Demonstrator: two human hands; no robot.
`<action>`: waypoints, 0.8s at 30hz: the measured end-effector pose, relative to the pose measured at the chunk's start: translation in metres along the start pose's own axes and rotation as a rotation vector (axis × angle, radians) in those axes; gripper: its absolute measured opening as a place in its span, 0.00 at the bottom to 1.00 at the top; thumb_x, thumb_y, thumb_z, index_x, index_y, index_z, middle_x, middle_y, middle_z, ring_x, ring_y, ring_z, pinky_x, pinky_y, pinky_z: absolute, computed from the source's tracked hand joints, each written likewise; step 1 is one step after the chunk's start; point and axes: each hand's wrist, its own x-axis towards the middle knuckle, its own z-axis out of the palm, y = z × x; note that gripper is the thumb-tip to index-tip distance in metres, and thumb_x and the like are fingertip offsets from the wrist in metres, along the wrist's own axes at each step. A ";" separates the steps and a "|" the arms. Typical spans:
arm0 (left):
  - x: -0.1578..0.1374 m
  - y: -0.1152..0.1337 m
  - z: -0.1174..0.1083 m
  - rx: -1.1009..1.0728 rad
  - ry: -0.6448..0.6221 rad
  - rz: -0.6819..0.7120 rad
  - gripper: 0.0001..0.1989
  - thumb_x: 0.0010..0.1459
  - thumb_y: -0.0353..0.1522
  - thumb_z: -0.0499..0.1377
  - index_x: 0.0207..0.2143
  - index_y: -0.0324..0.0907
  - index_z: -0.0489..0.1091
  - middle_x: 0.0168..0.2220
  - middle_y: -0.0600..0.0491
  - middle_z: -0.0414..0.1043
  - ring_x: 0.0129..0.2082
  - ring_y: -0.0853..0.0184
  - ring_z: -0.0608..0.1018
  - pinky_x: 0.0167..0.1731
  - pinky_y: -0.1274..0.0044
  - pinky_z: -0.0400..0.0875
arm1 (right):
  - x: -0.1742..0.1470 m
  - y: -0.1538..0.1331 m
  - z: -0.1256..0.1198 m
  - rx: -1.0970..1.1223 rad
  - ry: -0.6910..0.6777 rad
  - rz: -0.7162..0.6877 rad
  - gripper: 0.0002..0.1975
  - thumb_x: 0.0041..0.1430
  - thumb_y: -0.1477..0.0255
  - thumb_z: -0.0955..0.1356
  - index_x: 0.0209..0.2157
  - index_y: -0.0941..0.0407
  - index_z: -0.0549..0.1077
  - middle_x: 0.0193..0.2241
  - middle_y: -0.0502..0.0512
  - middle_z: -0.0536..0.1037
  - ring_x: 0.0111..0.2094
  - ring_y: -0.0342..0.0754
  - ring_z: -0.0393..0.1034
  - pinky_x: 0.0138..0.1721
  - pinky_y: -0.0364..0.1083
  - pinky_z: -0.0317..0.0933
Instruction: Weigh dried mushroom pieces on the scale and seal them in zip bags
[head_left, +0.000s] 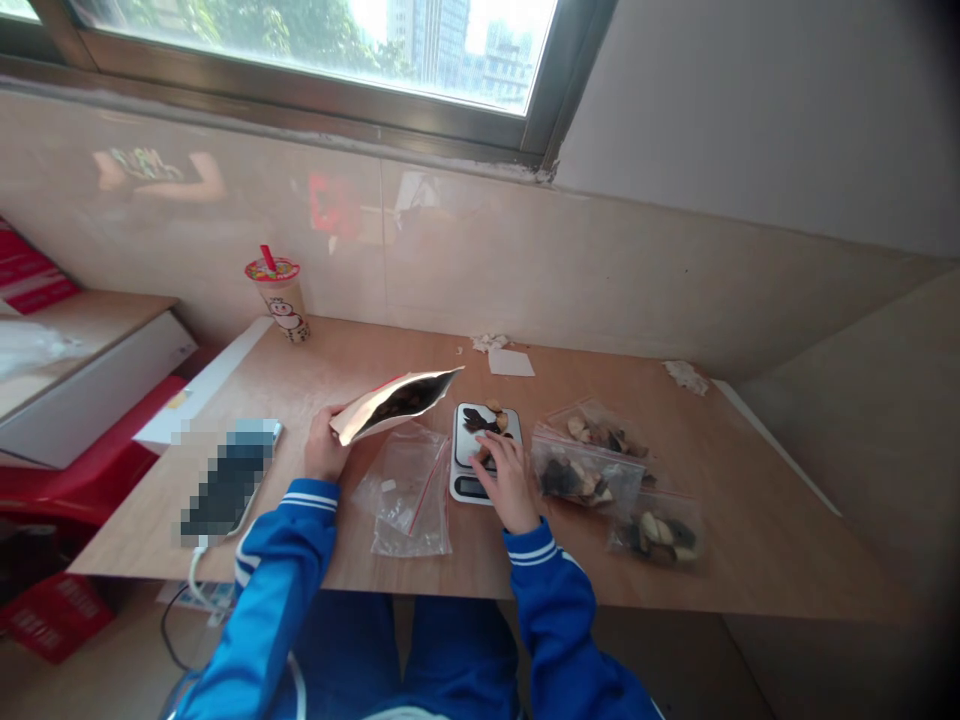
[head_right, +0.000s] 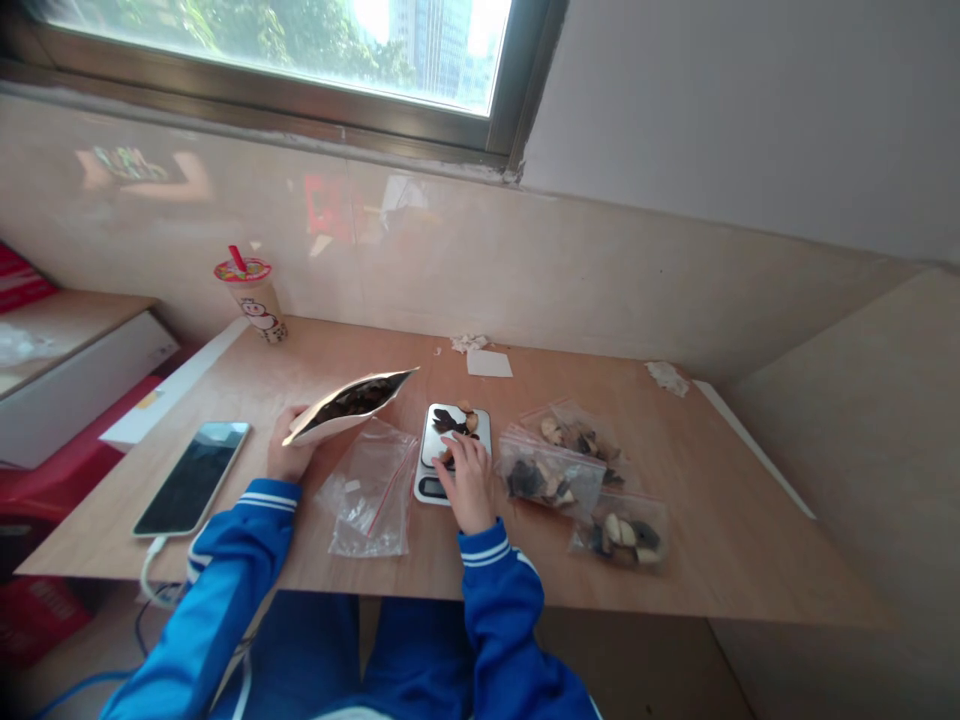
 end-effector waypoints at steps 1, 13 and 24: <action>0.000 0.000 0.000 -0.006 0.002 -0.001 0.16 0.48 0.35 0.58 0.42 0.44 0.68 0.42 0.48 0.72 0.43 0.57 0.75 0.43 0.67 0.71 | 0.003 0.004 -0.001 0.011 -0.003 0.006 0.16 0.63 0.62 0.65 0.50 0.51 0.73 0.52 0.59 0.72 0.54 0.58 0.63 0.55 0.59 0.59; 0.000 -0.004 0.002 0.002 -0.020 -0.051 0.19 0.48 0.36 0.59 0.44 0.43 0.68 0.43 0.47 0.73 0.44 0.56 0.75 0.45 0.66 0.71 | 0.087 0.086 0.007 0.282 -0.064 0.113 0.13 0.53 0.71 0.68 0.41 0.53 0.78 0.39 0.55 0.80 0.41 0.52 0.72 0.48 0.54 0.63; 0.001 0.002 0.000 0.003 -0.029 -0.031 0.19 0.49 0.37 0.60 0.44 0.41 0.68 0.42 0.47 0.73 0.43 0.56 0.75 0.44 0.66 0.70 | 0.069 0.076 -0.011 0.303 0.064 0.150 0.16 0.59 0.65 0.65 0.46 0.56 0.76 0.42 0.58 0.79 0.36 0.49 0.71 0.41 0.49 0.64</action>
